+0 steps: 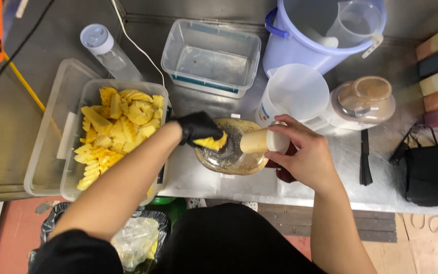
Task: Preparing a pineapple-based drink by adding sliced pineapple and liquid ingredients to a blender container.
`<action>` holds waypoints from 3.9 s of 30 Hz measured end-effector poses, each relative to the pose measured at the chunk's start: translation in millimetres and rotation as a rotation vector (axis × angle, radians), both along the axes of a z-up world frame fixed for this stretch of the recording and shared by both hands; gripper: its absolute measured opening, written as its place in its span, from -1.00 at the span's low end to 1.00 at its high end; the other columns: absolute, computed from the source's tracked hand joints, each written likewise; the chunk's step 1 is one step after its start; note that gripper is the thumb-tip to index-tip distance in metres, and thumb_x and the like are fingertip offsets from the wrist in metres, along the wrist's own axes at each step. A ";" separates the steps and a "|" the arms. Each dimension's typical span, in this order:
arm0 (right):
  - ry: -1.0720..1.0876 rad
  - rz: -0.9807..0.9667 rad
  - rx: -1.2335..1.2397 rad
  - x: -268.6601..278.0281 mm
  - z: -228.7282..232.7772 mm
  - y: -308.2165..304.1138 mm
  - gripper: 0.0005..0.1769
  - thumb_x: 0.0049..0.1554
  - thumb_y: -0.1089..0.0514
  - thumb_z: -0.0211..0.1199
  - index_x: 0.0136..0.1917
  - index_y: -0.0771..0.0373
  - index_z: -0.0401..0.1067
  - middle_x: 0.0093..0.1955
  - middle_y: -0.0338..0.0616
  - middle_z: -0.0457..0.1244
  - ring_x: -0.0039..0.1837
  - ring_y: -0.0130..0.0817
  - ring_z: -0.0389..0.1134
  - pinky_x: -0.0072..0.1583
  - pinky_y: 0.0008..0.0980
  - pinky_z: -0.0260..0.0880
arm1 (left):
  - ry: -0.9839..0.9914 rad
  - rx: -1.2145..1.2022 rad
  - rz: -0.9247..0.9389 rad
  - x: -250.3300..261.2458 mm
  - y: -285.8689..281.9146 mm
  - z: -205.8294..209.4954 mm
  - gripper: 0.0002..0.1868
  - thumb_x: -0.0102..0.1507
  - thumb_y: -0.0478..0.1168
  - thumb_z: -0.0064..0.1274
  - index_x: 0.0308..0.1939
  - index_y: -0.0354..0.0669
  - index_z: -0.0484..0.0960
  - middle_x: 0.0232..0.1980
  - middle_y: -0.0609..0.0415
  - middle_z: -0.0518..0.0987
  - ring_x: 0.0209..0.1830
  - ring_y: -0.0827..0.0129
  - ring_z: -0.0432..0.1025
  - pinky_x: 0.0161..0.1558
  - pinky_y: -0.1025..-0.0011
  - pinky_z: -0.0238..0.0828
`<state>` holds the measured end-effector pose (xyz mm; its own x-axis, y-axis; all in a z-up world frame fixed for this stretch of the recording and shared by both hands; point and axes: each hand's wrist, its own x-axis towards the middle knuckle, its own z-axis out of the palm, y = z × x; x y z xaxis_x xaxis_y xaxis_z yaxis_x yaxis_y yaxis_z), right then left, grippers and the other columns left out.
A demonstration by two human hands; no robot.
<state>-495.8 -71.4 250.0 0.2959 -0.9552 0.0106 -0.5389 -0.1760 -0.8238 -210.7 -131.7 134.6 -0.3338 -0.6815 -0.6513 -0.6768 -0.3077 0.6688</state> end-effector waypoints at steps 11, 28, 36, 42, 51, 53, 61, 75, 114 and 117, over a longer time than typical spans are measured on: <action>0.025 0.086 -0.139 12.6 4.3 -1.8 -0.39 -0.20 0.30 0.55 0.17 0.22 0.55 0.39 -0.14 0.32 0.01 -0.43 0.49 -0.07 -0.44 0.58 | -0.342 -0.037 0.005 -42.5 7.4 30.3 -0.51 -0.06 0.05 0.32 -0.28 -0.30 0.80 -0.26 -0.19 0.73 -0.30 0.10 0.65 -0.20 0.20 0.58; 0.064 0.110 -0.372 21.2 -1.3 -13.0 -0.39 -0.20 0.29 0.57 0.16 0.21 0.55 0.38 -0.06 0.33 0.31 -0.18 0.43 0.26 -0.27 0.47 | -0.182 -0.606 0.224 -51.4 64.2 -61.9 -0.71 0.17 -0.18 0.08 -0.13 -0.28 0.71 -0.16 -0.25 0.67 -0.16 -0.03 0.59 -0.06 0.13 0.51; 0.215 0.440 -0.260 79.7 -33.1 -17.2 -0.36 -0.17 0.21 0.55 0.22 0.08 0.53 0.46 -0.03 0.23 0.39 -0.08 0.33 0.33 -0.21 0.39 | 1.390 -0.196 1.198 27.4 104.9 -93.5 -0.59 0.34 -0.38 -0.07 0.28 -0.34 0.52 -0.06 -0.03 0.64 -0.25 0.31 0.52 -0.23 0.43 0.46; 0.499 0.535 -0.187 101.4 -36.7 -13.4 -0.36 -0.14 0.17 0.51 0.24 -0.02 0.52 0.53 -0.15 0.14 0.41 -0.14 0.27 0.35 -0.17 0.31 | 1.338 -0.232 1.377 22.6 119.5 -87.9 -0.45 0.27 -0.49 -0.09 0.36 -0.18 0.38 0.01 -0.06 0.53 -0.09 0.16 0.56 -0.08 0.22 0.60; 0.488 0.503 -0.021 104.5 -84.8 -19.4 -0.32 -0.12 0.14 0.51 0.29 -0.07 0.47 0.59 -0.25 0.07 0.41 -0.20 0.28 0.39 -0.22 0.28 | 1.108 -0.384 1.524 4.8 107.2 -89.1 -0.54 0.27 -0.47 0.07 0.27 -0.24 0.48 -0.03 -0.04 0.60 -0.12 0.24 0.58 -0.11 0.31 0.61; 0.474 0.497 -0.037 102.3 -103.2 -17.9 -0.32 -0.12 0.14 0.51 0.29 -0.07 0.47 0.59 -0.24 0.07 0.41 -0.20 0.28 0.40 -0.21 0.29 | 1.036 -0.408 1.550 1.8 102.1 -89.0 -0.52 0.25 -0.47 0.10 0.26 -0.24 0.49 -0.02 -0.02 0.61 -0.12 0.27 0.58 -0.13 0.34 0.59; 0.462 0.522 -0.334 82.1 -40.6 -22.5 -0.40 -0.08 0.13 0.50 0.25 0.04 0.50 0.45 -0.19 0.24 0.34 -0.15 0.35 0.30 -0.16 0.38 | 0.870 -0.765 1.434 -35.6 87.8 -91.7 -0.40 0.23 -0.48 0.19 0.36 -0.23 0.44 0.14 0.05 0.57 -0.03 0.40 0.50 -0.08 0.45 0.51; 0.112 0.412 -0.314 80.7 -32.1 -7.2 -0.43 -0.14 0.23 0.55 0.18 0.16 0.56 0.41 0.00 0.29 0.44 -0.07 0.33 0.38 -0.25 0.39 | -0.650 -0.853 0.869 41.4 187.4 -220.9 -0.85 0.32 -0.19 0.15 -0.05 -0.06 0.67 -0.04 -0.15 0.61 0.02 -0.09 0.50 0.14 0.04 0.40; 0.145 0.186 -0.362 48.6 14.9 -2.7 -0.42 -0.16 0.25 0.54 0.17 0.16 0.57 0.42 -0.10 0.28 0.22 -0.15 0.45 0.23 -0.27 0.49 | 0.836 -0.877 0.820 -45.3 82.9 -57.1 -0.44 0.27 -0.51 0.04 0.37 -0.19 0.41 0.23 -0.01 0.50 0.16 0.24 0.44 0.21 0.38 0.42; 0.131 0.166 -0.425 38.1 11.0 2.3 -0.44 -0.18 0.26 0.57 0.13 0.21 0.58 0.38 -0.10 0.29 0.24 -0.10 0.44 0.23 -0.24 0.48 | 0.391 -1.115 0.503 -44.7 95.0 -32.8 -0.48 0.36 -0.45 0.02 0.41 -0.24 0.36 0.34 -0.15 0.47 0.29 0.12 0.43 0.24 0.31 0.41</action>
<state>-457.6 -69.1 260.9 0.4689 -0.8140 0.3427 -0.5693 -0.5752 -0.5874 -255.5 -36.7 101.8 0.0794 -0.8983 0.4322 -0.3514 0.3805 0.8554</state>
